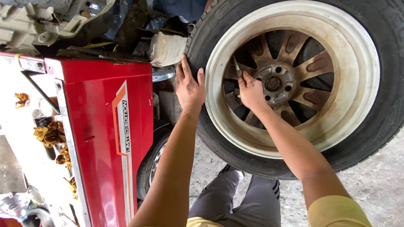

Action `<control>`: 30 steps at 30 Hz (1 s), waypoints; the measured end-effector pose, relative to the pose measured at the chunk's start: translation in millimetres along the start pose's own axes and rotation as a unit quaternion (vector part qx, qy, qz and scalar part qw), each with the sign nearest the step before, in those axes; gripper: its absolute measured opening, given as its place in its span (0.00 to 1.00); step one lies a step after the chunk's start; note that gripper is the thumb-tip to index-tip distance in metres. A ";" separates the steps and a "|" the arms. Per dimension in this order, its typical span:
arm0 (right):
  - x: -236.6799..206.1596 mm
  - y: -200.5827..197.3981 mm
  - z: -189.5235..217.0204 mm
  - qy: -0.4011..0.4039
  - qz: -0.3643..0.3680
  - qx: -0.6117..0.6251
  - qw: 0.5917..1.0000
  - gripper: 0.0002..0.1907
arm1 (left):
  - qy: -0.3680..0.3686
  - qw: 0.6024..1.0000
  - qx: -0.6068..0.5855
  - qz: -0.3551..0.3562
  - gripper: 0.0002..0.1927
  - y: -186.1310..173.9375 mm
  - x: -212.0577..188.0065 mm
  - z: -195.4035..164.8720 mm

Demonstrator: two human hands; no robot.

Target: The person cleans a car wheel rim in a service bay, scraping rust and dirt from the spokes and lug area with a small metal tool by hand. They periodically take an orange cloth from the nearby cart to wipe the rim, alternating between scraping and wiping across the wheel face.

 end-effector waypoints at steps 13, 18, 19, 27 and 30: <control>-3.9 -1.2 18.1 -0.091 0.016 -0.053 0.994 0.19 | 0.015 0.999 -0.011 -0.031 0.39 0.9 -0.5 0.0; -0.8 -2.9 -3.3 0.069 -0.001 0.038 0.997 0.21 | 0.020 0.999 -0.017 -0.038 0.39 3.5 0.1 0.1; 0.3 -2.2 3.6 -0.002 0.012 -0.024 1.000 0.20 | 0.021 0.999 -0.022 -0.042 0.39 3.6 0.0 0.2; 0.9 -3.2 5.8 0.080 0.009 0.040 0.996 0.24 | 0.008 1.000 -0.010 -0.013 0.39 4.7 0.2 0.3; -4.8 1.0 -4.6 0.219 0.046 0.092 0.970 0.27 | 0.012 1.000 -0.014 -0.018 0.39 2.0 -0.7 -0.3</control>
Point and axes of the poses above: each hand's wrist, its own x-axis towards the middle knuckle, its own y-axis out of the palm, z = x × y, the point moved 5 cm from there along x, towards the middle knuckle, and after that the axes turned 15 degrees about x, right-handed, at the moved point
